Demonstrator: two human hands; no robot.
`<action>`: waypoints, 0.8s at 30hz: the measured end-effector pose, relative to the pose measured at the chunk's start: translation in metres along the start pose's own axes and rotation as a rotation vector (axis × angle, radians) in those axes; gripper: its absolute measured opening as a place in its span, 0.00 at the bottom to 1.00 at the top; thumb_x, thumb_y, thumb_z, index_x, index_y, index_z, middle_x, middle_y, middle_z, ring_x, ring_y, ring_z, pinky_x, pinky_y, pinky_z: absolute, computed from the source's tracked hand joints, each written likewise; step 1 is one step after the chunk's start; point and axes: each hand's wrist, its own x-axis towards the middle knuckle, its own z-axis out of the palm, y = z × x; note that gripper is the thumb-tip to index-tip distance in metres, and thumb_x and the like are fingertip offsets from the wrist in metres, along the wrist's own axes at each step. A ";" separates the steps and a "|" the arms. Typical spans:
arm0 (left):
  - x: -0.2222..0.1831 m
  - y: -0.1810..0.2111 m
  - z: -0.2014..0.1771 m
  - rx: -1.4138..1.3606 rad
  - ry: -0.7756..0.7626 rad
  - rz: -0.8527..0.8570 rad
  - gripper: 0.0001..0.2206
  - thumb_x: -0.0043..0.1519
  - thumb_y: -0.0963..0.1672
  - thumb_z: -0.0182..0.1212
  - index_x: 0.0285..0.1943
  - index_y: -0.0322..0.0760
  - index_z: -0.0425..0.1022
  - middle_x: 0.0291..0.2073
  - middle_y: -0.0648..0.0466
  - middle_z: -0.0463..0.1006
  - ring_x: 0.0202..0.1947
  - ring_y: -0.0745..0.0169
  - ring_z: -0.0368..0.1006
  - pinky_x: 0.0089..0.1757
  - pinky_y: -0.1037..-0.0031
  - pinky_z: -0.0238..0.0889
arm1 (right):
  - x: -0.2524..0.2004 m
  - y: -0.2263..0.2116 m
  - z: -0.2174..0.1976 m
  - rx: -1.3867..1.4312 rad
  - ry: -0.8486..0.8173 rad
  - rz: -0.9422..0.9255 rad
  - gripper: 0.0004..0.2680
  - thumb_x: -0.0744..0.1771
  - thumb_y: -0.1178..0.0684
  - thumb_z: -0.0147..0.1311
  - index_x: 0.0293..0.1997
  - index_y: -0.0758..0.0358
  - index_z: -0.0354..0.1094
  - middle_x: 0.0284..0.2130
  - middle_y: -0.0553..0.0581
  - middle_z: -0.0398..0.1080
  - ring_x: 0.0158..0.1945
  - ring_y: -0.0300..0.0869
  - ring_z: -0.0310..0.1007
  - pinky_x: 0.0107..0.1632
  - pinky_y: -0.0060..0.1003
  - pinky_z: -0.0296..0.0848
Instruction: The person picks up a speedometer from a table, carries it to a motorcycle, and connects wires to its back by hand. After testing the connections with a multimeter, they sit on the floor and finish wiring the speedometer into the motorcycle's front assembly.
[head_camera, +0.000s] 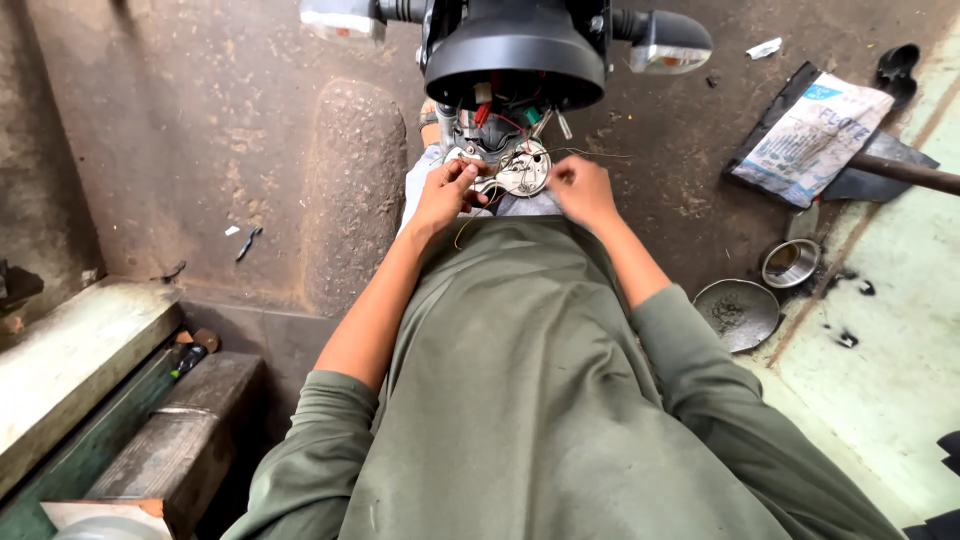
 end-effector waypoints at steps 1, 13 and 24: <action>0.002 0.000 -0.002 0.001 -0.003 0.003 0.11 0.72 0.46 0.50 0.54 0.38 0.77 0.46 0.56 0.80 0.30 0.73 0.77 0.29 0.82 0.63 | -0.011 -0.018 -0.004 0.000 0.004 -0.001 0.08 0.65 0.55 0.62 0.45 0.65 0.76 0.37 0.56 0.80 0.40 0.38 0.80 0.46 0.32 0.75; -0.004 0.011 -0.004 -0.071 -0.017 -0.116 0.12 0.70 0.46 0.52 0.60 0.40 0.73 0.51 0.56 0.82 0.31 0.68 0.79 0.28 0.79 0.63 | -0.005 -0.099 0.021 -0.460 -0.105 -0.649 0.13 0.65 0.53 0.60 0.54 0.62 0.74 0.38 0.59 0.74 0.38 0.54 0.76 0.37 0.47 0.73; -0.006 -0.009 -0.015 -0.043 0.068 0.138 0.23 0.68 0.38 0.47 0.75 0.36 0.55 0.50 0.47 0.83 0.29 0.68 0.79 0.29 0.81 0.64 | -0.003 -0.085 0.023 -0.021 -0.029 -0.453 0.05 0.68 0.55 0.59 0.43 0.65 0.75 0.42 0.59 0.75 0.40 0.48 0.78 0.43 0.38 0.76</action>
